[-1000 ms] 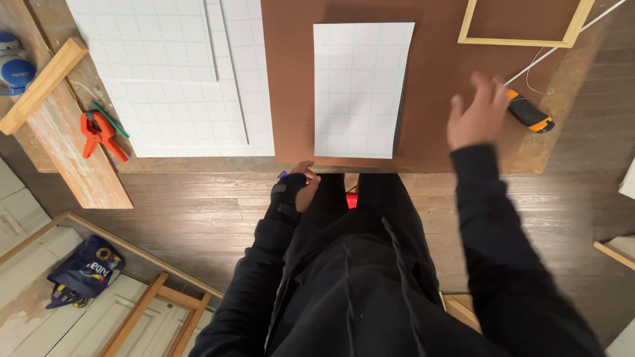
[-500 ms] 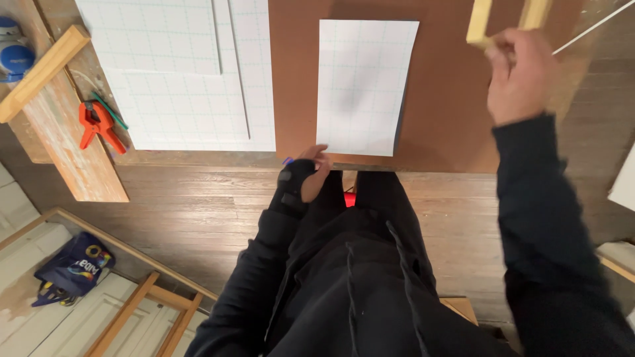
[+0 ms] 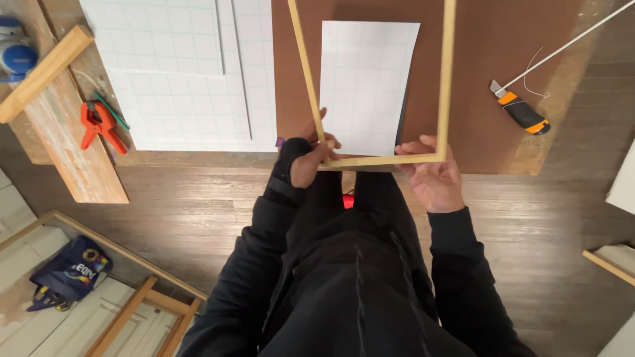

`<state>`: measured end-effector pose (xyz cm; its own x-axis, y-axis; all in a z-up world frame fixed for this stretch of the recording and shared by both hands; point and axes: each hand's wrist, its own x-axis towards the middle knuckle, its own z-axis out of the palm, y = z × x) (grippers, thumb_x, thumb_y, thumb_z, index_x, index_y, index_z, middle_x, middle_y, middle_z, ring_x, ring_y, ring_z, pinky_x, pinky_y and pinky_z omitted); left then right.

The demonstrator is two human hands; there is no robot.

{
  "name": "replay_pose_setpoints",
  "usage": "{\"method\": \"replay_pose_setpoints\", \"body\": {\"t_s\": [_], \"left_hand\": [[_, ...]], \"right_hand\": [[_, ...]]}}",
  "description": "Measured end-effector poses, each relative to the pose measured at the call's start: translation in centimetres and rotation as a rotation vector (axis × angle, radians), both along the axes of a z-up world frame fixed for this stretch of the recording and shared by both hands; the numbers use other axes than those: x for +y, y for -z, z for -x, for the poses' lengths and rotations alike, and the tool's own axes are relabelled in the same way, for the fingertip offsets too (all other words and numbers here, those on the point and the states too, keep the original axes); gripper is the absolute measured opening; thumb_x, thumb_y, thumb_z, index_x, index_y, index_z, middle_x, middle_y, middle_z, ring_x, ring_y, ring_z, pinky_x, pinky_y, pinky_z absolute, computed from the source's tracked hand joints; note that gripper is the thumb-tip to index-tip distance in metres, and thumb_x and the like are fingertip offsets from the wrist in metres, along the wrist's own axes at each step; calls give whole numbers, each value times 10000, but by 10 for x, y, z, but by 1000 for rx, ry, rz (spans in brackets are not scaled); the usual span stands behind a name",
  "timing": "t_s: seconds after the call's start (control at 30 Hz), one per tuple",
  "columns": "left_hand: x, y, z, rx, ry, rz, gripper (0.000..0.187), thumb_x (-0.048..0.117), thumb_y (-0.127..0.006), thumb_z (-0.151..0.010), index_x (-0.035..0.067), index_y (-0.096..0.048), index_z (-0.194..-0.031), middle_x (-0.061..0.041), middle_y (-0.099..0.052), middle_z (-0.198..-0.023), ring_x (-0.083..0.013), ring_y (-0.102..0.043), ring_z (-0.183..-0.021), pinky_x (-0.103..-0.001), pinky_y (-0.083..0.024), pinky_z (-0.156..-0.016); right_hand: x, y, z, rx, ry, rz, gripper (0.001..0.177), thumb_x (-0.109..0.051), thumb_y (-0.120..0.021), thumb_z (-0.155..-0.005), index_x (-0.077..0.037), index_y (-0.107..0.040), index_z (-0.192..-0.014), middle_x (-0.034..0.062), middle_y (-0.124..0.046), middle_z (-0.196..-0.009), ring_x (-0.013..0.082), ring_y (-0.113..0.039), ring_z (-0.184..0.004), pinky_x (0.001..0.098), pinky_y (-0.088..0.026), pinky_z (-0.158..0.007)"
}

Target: Framing a piece of art by aligning it with a mat board and securing it within a frame.

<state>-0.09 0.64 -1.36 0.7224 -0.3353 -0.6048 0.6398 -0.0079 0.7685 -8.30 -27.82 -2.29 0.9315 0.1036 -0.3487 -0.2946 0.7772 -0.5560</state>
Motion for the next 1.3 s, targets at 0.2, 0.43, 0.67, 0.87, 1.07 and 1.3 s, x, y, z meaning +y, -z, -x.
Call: {"method": "replay_pose_setpoints", "body": {"t_s": [0.2, 0.43, 0.67, 0.87, 1.07, 1.3], "left_hand": [[15, 72, 22, -64, 70, -181, 681, 76, -601, -975, 11, -346, -1603, -99, -681, -972, -167, -685, -805, -304, -584, -748], [9, 105, 33, -33, 157, -416, 736, 110, -588, -954, 38, -259, -1608, -69, -676, -961, -148, -685, -735, -288, -564, -702], [9, 143, 42, -38, 103, -422, 731, 108, -592, -955, 51, -278, -1612, -93, -670, -965, -153, -658, -722, -294, -562, -670], [15, 144, 51, -108, 134, -563, 642, 197, -656, -928, 19, -432, -1502, -139, -663, -1040, -218, -680, -825, -351, -554, -739], [19, 143, 59, -181, 245, -700, 424, 254, -687, -896, -22, -623, -1211, -163, -682, -1006, -286, -683, -939, -387, -536, -831], [10, 142, 71, -140, 192, -735, 357, 256, -709, -858, -21, -670, -1079, -151, -644, -1019, -276, -687, -867, -380, -543, -779]], "right_hand": [[6, 49, 21, 319, -220, 664, 497, -57, -587, -1007, -54, -435, -1481, 103, -702, -1193, 205, -689, -1136, 349, -611, -934], [14, 83, 37, 486, -246, 834, 475, -130, -663, -1010, -11, -557, -1457, 51, -671, -1052, 108, -672, -892, 289, -627, -811], [14, 99, 39, 511, -230, 818, 464, -126, -663, -1010, -3, -564, -1447, 57, -662, -1032, 112, -671, -874, 288, -629, -801], [13, 106, 41, 489, -242, 796, 448, -125, -667, -1003, 0, -559, -1419, 58, -681, -1068, 101, -674, -908, 286, -632, -803], [17, 96, 34, 544, -353, 1094, 388, -162, -702, -978, -14, -643, -1332, 82, -732, -1011, 133, -704, -871, 275, -594, -773], [8, 106, 38, 452, -376, 1284, 388, -200, -741, -948, 7, -654, -1263, 92, -749, -1073, 171, -730, -956, 303, -575, -852]]}}
